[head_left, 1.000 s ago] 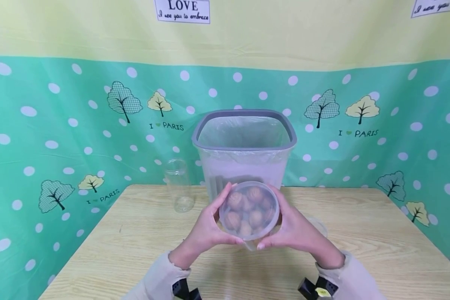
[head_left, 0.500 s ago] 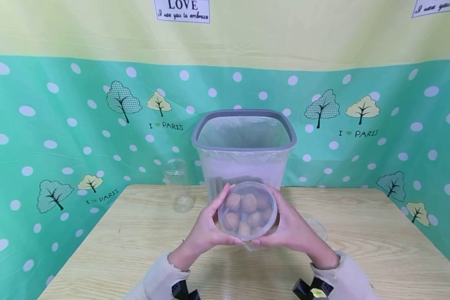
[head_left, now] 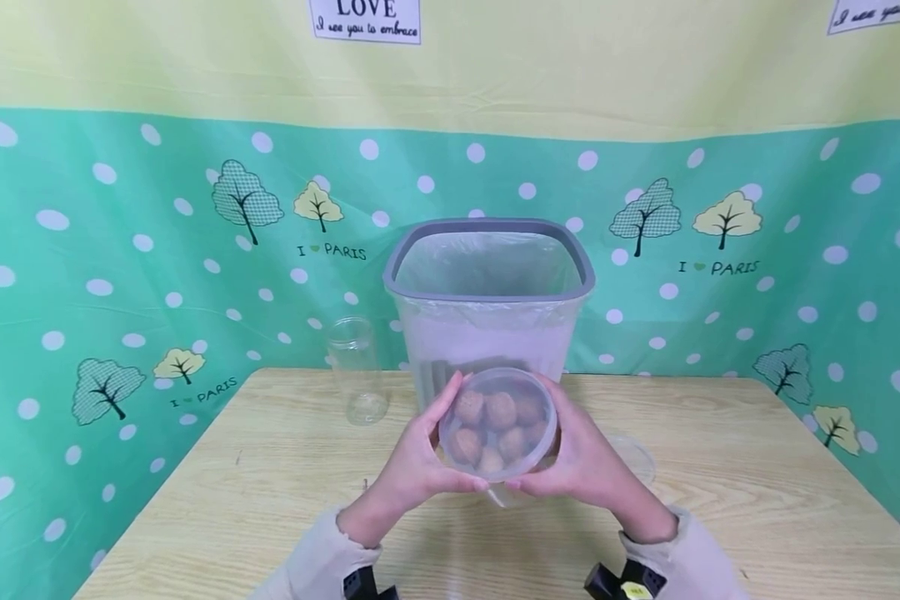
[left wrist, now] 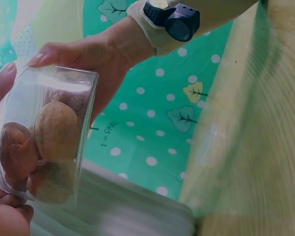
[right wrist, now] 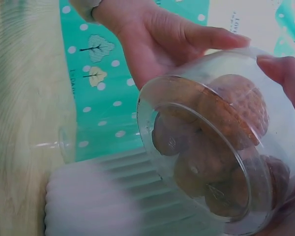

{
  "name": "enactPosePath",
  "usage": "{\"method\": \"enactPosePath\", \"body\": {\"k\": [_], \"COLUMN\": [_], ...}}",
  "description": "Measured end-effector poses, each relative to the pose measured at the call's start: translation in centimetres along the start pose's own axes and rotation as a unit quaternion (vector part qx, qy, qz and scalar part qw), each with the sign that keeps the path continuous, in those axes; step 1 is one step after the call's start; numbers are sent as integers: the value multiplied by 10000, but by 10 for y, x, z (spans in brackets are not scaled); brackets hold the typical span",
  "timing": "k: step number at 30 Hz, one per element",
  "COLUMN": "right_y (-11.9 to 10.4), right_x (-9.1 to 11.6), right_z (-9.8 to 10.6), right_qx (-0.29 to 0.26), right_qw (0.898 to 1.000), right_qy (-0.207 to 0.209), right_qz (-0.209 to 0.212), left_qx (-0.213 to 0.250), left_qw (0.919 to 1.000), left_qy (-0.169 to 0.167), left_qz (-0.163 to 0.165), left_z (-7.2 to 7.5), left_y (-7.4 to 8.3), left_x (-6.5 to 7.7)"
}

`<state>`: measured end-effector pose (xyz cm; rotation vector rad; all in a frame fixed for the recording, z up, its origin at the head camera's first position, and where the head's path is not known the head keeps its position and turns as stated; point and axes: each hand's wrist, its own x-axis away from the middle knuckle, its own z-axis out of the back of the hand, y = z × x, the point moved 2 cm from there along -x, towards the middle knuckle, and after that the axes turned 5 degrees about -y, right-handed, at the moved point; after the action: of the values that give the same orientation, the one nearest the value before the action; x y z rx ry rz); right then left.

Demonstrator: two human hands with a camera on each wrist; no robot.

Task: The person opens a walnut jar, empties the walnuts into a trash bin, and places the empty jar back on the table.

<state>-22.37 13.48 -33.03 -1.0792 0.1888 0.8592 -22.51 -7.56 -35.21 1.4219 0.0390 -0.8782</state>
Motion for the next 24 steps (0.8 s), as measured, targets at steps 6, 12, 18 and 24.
{"method": "enactPosePath", "body": {"k": [6,12,18,24], "right_y": [1,1,0,1], "right_x": [1,3,2,1], "right_z": [-3,-5,-7,-9], "right_qx": [-35,223,631,712], "right_qw": [9998,9992,9971,9964], "right_qy": [-14,92,258,389], "right_qz": [-185,-324,-338,-242], "left_qx": [3,-97,-89,-168], "left_qw": [9999,9997,9985,9958], "left_qy": [89,197,396,648], "left_qz": [-78,56,356,630], "left_z": [-1,-1,-4,-7], "left_y": [-4,-6,-4,0], "left_x": [4,7,7,6]}}
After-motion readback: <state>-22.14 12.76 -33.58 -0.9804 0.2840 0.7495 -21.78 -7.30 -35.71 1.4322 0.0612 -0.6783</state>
